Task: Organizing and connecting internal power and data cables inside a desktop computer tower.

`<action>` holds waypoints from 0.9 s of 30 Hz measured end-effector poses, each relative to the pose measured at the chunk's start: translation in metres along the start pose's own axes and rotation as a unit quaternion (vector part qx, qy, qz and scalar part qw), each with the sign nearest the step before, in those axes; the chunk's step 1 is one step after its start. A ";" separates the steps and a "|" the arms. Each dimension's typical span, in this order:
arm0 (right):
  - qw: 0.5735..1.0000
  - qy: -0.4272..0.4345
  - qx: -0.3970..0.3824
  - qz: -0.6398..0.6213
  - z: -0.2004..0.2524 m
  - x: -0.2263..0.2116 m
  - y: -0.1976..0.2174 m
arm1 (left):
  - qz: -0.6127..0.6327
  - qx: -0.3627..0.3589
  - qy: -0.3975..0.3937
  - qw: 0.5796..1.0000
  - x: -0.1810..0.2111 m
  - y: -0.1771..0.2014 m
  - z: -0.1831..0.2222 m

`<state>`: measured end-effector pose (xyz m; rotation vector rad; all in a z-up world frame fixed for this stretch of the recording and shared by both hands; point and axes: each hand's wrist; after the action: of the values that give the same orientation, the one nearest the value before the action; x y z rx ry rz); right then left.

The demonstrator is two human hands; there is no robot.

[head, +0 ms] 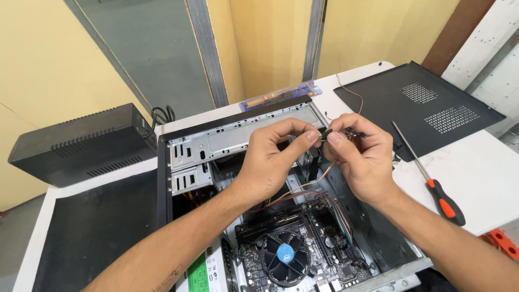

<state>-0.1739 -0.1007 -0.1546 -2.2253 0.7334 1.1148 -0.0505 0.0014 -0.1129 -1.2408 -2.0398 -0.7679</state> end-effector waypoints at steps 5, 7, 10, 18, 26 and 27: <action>1.000 0.005 -0.004 -0.003 -0.001 -0.005 -0.005 | -0.009 -0.004 -0.014 1.000 -0.001 0.000 0.000; 1.000 0.016 -0.006 0.014 -0.001 -0.007 -0.006 | -0.015 -0.004 -0.021 1.000 -0.001 -0.001 -0.001; 0.999 0.026 -0.004 0.031 -0.002 -0.008 -0.005 | -0.031 -0.009 -0.033 0.999 0.006 0.000 0.000; 0.998 0.038 -0.004 0.047 -0.001 -0.008 -0.002 | -0.070 -0.015 -0.125 0.990 0.015 0.005 -0.002; 0.997 0.032 0.001 0.069 0.000 -0.013 -0.005 | -0.062 -0.003 -0.133 0.989 0.012 0.007 -0.004; 0.997 0.035 0.002 0.070 -0.001 -0.013 -0.004 | -0.070 -0.004 -0.140 0.988 0.012 0.008 -0.004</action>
<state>-0.1771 -0.0951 -0.1425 -2.2481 0.9318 1.1054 -0.0472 0.0079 -0.0998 -1.2790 -2.3734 -0.6992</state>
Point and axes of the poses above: each hand's wrist, its own z-axis away from the middle knuckle, its own y-axis out of the back of the hand, x = y × z, and after that the axes turned 11 degrees about -y, right-handed
